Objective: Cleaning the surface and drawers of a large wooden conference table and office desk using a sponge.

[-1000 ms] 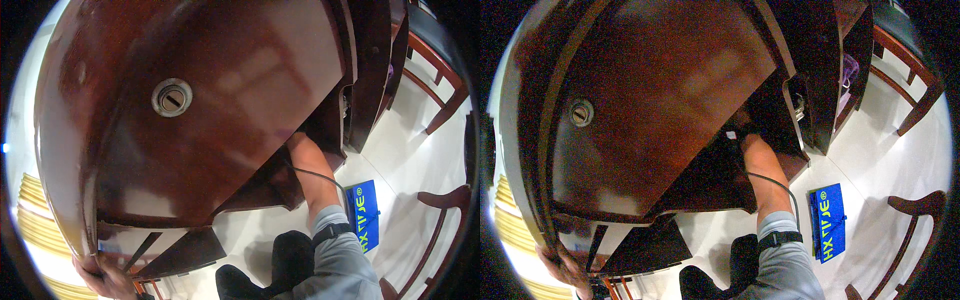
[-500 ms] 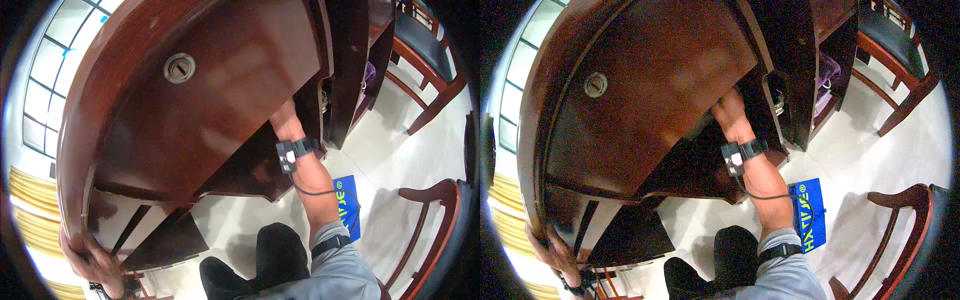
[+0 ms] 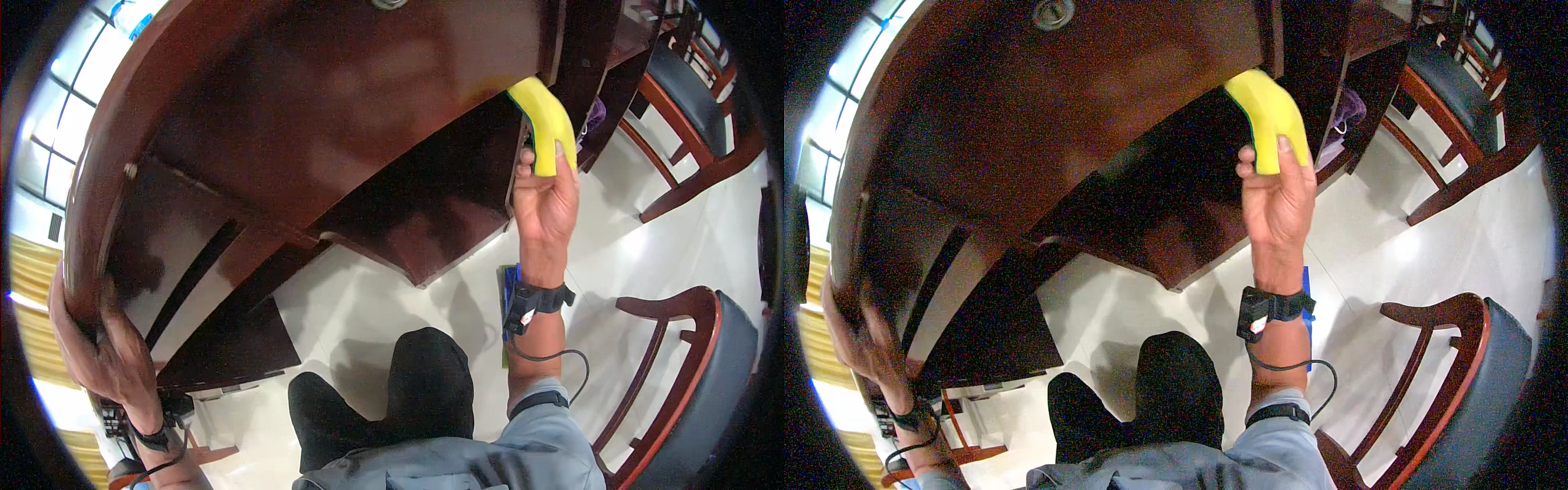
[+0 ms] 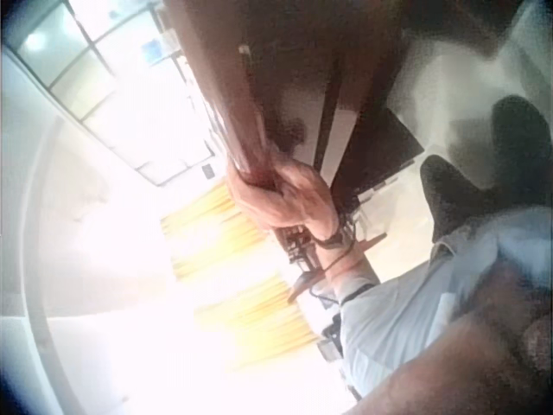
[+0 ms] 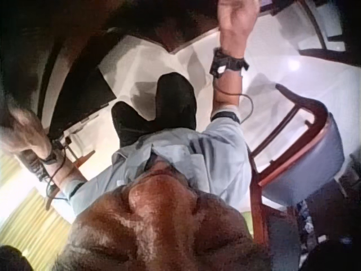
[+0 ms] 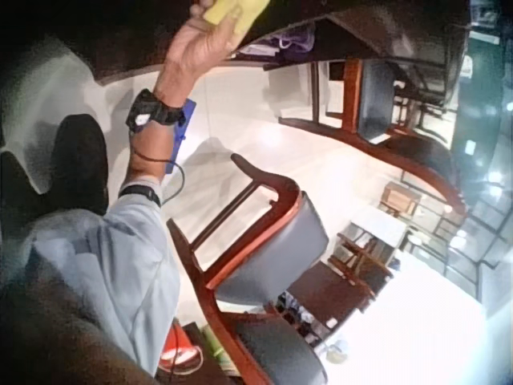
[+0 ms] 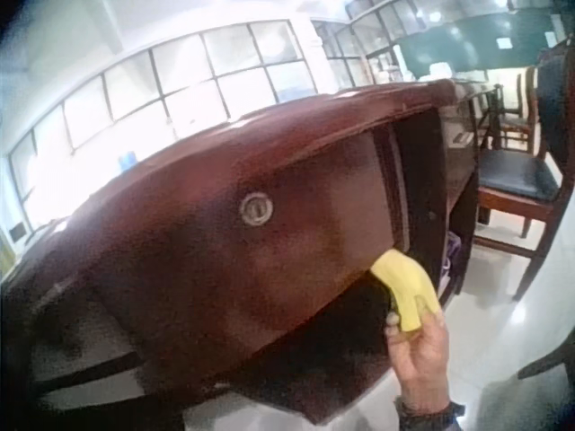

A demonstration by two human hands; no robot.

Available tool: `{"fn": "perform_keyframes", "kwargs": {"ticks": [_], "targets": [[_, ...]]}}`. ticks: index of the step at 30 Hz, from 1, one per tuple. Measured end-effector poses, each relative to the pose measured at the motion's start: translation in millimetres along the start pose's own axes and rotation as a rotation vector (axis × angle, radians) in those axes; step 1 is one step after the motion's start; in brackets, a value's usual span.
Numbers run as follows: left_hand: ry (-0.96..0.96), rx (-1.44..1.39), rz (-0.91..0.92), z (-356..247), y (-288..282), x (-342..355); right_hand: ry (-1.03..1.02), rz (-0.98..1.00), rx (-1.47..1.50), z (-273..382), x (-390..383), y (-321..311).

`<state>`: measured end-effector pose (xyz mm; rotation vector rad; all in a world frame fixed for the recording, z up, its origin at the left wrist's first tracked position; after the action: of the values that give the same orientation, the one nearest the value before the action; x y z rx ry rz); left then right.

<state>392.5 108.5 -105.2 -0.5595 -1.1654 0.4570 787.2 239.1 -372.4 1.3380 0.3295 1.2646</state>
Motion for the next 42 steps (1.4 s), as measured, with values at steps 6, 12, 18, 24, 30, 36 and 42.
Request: {"fn": "perform_keyframes", "kwargs": {"ticks": [6,12,18,24,30,36,42], "targets": [[-0.019,0.045,-0.021,-2,2,-1,-0.051,-0.054,-1.476,-11,-28,-48],[-0.067,0.055,-0.057,3,0,-2,0.169,0.256,-2.094,-84,-80,-155],[-0.052,0.201,0.032,22,-2,-14,0.496,0.450,-2.270,-125,-153,-209],[-0.087,0.302,0.021,29,-8,-13,0.581,0.414,-2.222,-157,-154,-180],[0.110,0.423,0.164,32,3,-16,0.412,0.797,-2.064,-205,-209,-154],[-0.160,-0.096,0.090,59,10,-27,0.320,0.837,-1.915,-159,-232,-144],[0.077,0.685,0.198,41,-3,-13,0.359,0.498,-1.986,-142,-197,-157]]}}
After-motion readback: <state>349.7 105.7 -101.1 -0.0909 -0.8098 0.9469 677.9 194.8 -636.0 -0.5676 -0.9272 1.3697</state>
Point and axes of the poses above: each hand's wrist, its own x-axis towards the middle knuckle, its own y-axis out of the palm, z = x × y, the point moved 6 cm from there along x, towards the middle knuckle, and after that the axes turned 13 degrees about z, right-handed, at the moved point
